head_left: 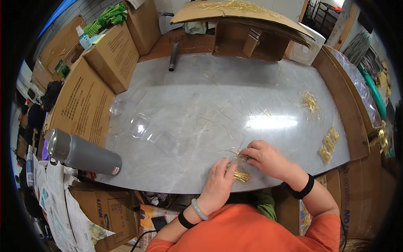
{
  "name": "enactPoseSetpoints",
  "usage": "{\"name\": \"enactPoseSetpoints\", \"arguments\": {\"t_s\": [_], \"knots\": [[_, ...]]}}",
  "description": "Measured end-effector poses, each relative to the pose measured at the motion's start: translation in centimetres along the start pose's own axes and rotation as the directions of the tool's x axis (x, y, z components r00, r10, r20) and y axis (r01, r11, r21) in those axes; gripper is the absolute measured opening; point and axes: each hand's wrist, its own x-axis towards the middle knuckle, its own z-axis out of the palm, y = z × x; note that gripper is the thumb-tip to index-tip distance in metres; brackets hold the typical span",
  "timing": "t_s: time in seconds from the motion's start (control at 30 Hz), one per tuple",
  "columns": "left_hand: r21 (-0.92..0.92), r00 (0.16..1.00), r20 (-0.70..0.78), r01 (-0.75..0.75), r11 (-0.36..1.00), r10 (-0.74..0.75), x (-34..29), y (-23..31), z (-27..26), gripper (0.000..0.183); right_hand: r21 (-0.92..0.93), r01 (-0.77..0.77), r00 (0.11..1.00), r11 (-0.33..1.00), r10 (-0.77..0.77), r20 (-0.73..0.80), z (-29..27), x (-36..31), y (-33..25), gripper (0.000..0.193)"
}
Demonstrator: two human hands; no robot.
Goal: Manually sort and organize small gold-colored metal pins into plastic bags.
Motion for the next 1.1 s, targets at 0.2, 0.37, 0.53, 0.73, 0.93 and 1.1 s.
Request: {"name": "enactPoseSetpoints", "arguments": {"t_s": [0.2,0.37,0.53,0.73,0.93,1.1], "knots": [[0.204,0.992,0.075,0.083,0.975,-0.1,0.5,-0.2,-1.6,0.085,-0.164,-0.154,0.97,0.974,0.119,-0.21,-1.1,-2.6,-1.1,0.048],[0.149,0.961,0.253,0.076,0.986,-0.113,2.0,-1.2,-2.1,0.098,-0.166,-0.052,0.992,0.985,0.033,-0.118,0.0,-2.7,-1.0,0.043],[0.133,0.956,0.292,-0.002,0.991,-0.037,2.3,-1.2,-1.2,0.095,-0.095,0.052,0.995,0.994,-0.06,-0.082,0.6,-1.3,-1.7,0.041],[0.143,0.965,0.263,-0.027,0.989,-0.012,2.2,-0.9,-1.0,0.086,-0.277,0.108,0.981,0.955,-0.148,-0.129,-1.0,1.5,0.2,0.037],[0.119,0.976,0.218,-0.021,0.993,-0.005,1.8,-1.0,-0.7,0.081,-0.198,0.177,0.982,0.964,-0.186,-0.031,0.0,0.1,0.0,0.039],[0.099,0.978,0.21,-0.025,0.995,0.004,1.7,-1.4,-0.5,0.08,-0.101,0.228,0.974,0.968,-0.227,0.026,-0.8,-0.4,0.3,0.04]]}}
